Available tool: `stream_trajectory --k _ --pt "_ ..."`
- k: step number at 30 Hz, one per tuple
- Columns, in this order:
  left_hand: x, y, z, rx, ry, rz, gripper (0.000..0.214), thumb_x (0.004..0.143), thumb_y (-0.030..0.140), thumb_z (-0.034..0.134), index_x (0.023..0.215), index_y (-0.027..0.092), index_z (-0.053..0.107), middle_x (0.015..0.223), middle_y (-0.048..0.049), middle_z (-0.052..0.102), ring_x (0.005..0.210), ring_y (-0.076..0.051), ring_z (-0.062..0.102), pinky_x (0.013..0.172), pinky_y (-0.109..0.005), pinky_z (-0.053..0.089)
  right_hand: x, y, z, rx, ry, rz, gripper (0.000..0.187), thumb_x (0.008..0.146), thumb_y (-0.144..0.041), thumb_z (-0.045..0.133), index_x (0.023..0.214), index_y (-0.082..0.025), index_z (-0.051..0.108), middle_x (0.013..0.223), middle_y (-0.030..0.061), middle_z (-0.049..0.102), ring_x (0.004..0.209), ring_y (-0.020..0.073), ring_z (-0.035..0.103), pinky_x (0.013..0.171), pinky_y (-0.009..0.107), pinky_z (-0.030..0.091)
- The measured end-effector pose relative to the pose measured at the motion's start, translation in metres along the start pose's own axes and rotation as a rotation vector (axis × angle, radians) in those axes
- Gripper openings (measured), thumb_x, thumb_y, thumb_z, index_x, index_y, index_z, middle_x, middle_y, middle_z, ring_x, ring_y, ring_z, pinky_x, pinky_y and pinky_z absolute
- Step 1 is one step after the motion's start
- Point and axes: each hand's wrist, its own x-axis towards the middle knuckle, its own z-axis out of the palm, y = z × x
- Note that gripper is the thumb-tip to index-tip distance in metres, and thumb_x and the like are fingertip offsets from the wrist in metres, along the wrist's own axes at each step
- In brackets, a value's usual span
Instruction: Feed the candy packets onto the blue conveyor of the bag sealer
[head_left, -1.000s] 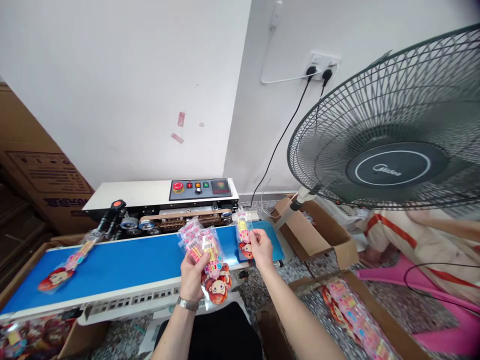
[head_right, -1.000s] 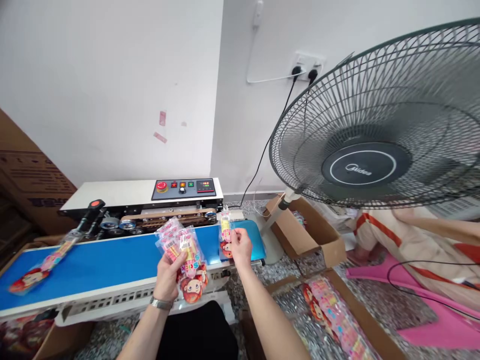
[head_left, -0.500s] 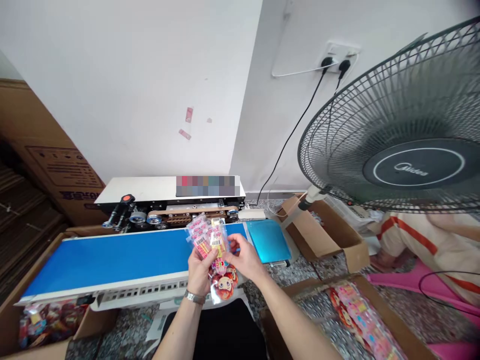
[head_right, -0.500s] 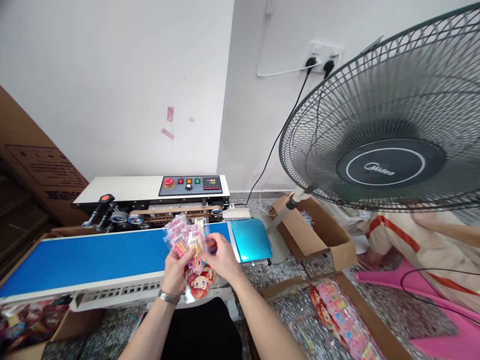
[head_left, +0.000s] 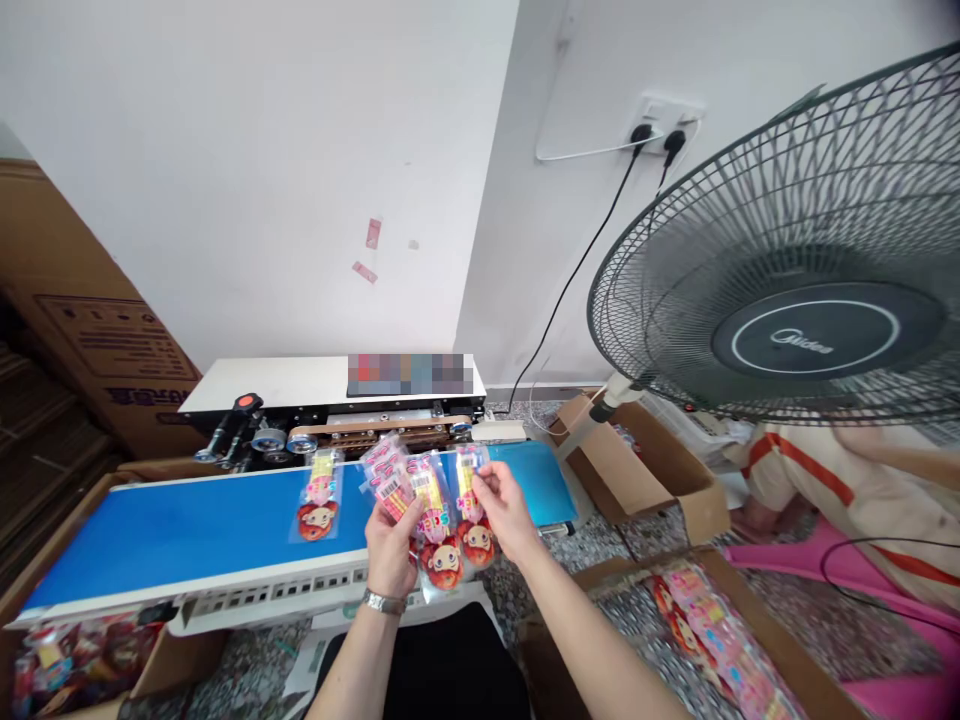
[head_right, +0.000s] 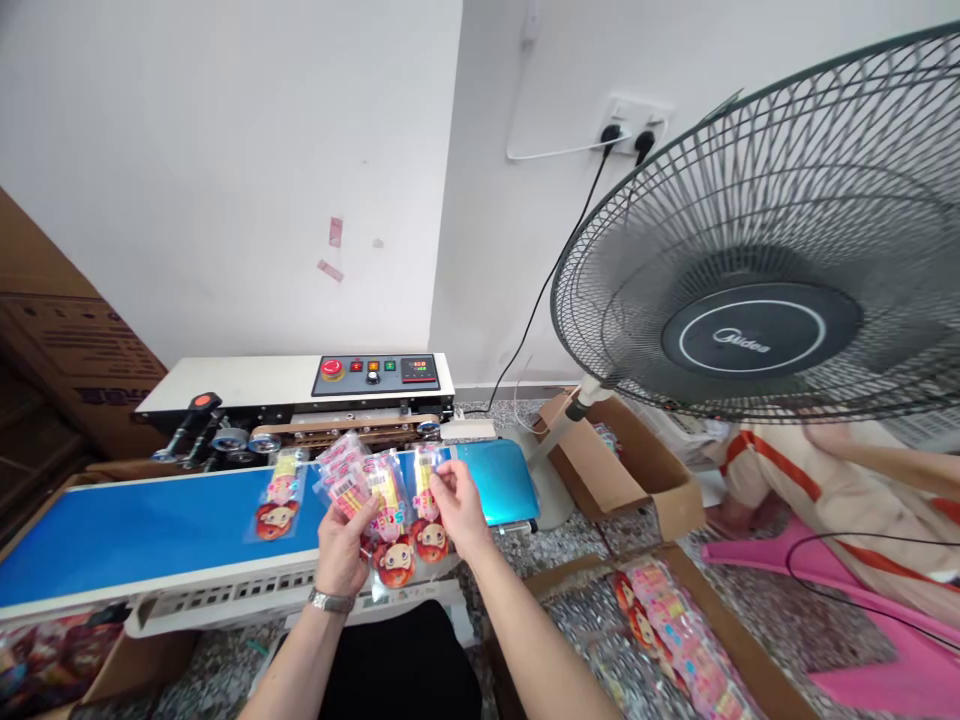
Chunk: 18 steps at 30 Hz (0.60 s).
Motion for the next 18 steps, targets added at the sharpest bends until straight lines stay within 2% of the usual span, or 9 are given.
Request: stream_trajectory --k 4,9,12,14,16,18 --pt "0.001 0.002 0.000 -0.030 0.043 -0.027 0.040 0.053 0.024 0.081 0.086 0.015 0.060 0.079 -0.0033 0.069 0.063 -0.017 0.065 0.061 -0.029 0.052 0.028 0.006 -0.021 -0.048 0.159 0.068 0.031 0.074 -0.044 0.055 0.093 -0.022 0.045 0.062 -0.0043 0.056 0.050 0.0137 0.055 0.045 0.023 0.043" --pt "0.001 0.002 0.001 -0.035 0.012 -0.047 0.039 0.054 0.023 0.080 0.086 0.016 0.060 0.080 -0.0032 0.070 0.065 -0.017 0.065 0.062 -0.030 0.053 0.056 0.018 -0.039 -0.440 0.263 0.085 0.027 0.074 -0.041 0.052 0.093 -0.021 0.051 0.061 -0.0029 0.060 0.050 0.0156 0.057 0.047 0.025 0.042" --pt "0.001 0.002 0.001 -0.025 0.016 -0.044 0.039 0.053 0.023 0.081 0.086 0.016 0.061 0.080 -0.0031 0.070 0.066 -0.018 0.065 0.063 -0.030 0.052 0.067 0.019 -0.035 -0.611 0.283 0.072 0.023 0.076 -0.036 0.051 0.093 -0.020 0.054 0.061 -0.0012 0.061 0.056 0.0172 0.060 0.053 0.026 0.042" --pt "0.001 0.002 0.000 -0.019 0.022 -0.040 0.040 0.052 0.023 0.081 0.086 0.016 0.061 0.080 -0.0033 0.070 0.066 -0.018 0.065 0.063 -0.030 0.052 0.071 0.013 -0.027 -0.697 0.230 0.052 0.020 0.076 -0.030 0.053 0.093 -0.021 0.056 0.063 -0.0001 0.062 0.062 0.0181 0.061 0.057 0.026 0.043" --pt "0.001 0.001 0.000 -0.015 0.015 -0.036 0.041 0.053 0.023 0.081 0.087 0.016 0.060 0.081 -0.0040 0.070 0.066 -0.018 0.065 0.064 -0.030 0.052 0.069 0.003 -0.015 -0.744 0.181 -0.022 0.022 0.074 -0.026 0.056 0.096 -0.021 0.057 0.073 0.0025 0.065 0.072 0.0189 0.062 0.064 0.027 0.044" --pt "0.001 0.000 0.000 -0.010 -0.005 -0.037 0.042 0.054 0.024 0.081 0.090 0.015 0.060 0.083 -0.0053 0.070 0.068 -0.019 0.065 0.065 -0.032 0.052 0.060 -0.006 -0.004 -0.683 0.123 -0.125 0.026 0.076 -0.028 0.056 0.101 -0.021 0.056 0.087 0.0049 0.066 0.080 0.0185 0.061 0.070 0.027 0.045"
